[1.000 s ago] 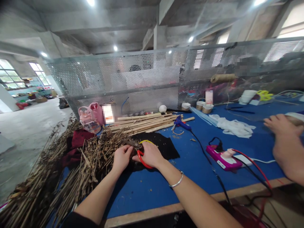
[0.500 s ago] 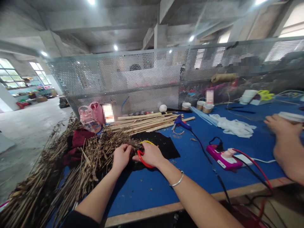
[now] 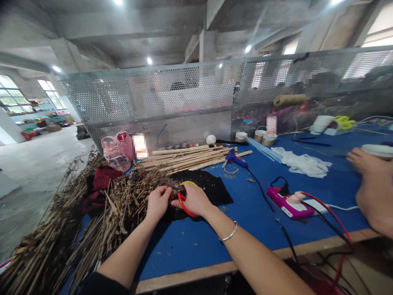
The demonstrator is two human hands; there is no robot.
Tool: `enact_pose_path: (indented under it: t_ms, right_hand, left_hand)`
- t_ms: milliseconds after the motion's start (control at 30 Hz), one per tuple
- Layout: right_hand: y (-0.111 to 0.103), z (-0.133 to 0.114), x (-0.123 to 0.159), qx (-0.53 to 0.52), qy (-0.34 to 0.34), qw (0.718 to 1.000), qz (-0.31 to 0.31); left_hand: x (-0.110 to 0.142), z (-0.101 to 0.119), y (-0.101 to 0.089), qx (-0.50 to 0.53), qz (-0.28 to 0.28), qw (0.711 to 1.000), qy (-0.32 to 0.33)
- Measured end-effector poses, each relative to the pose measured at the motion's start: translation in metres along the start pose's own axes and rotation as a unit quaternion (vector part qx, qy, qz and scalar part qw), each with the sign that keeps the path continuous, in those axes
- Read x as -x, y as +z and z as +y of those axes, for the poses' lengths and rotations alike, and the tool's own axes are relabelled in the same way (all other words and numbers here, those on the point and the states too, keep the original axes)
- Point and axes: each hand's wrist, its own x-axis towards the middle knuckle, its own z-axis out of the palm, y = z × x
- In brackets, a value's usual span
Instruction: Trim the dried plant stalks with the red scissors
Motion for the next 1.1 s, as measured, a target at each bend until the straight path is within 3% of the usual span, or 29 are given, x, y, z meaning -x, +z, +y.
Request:
enact_pose_path:
  t_ms: [333, 567, 767, 933, 1100]
  right_hand:
    - [-0.001, -0.002, 0.001, 0.03, 0.037, 0.999, -0.013]
    - [-0.005, -0.002, -0.002, 0.033, 0.067, 0.996, -0.041]
    - [-0.003, -0.005, 0.001, 0.031, 0.032, 0.999, -0.014]
    - [0.001, -0.004, 0.002, 0.013, 0.014, 1.0, 0.002]
    - [0.002, -0.005, 0.001, -0.019, 0.041, 0.999, -0.016]
  left_hand:
    - [0.001, 0.001, -0.003, -0.089, 0.009, 0.995, 0.052]
    - [-0.003, -0.006, -0.003, -0.067, 0.029, 0.997, 0.036]
    - [-0.004, -0.009, -0.003, -0.072, 0.03, 0.996, 0.038]
    - [-0.003, -0.005, -0.003, -0.06, 0.022, 0.997, 0.035]
    - [0.0, 0.003, -0.003, -0.032, 0.032, 0.998, 0.034]
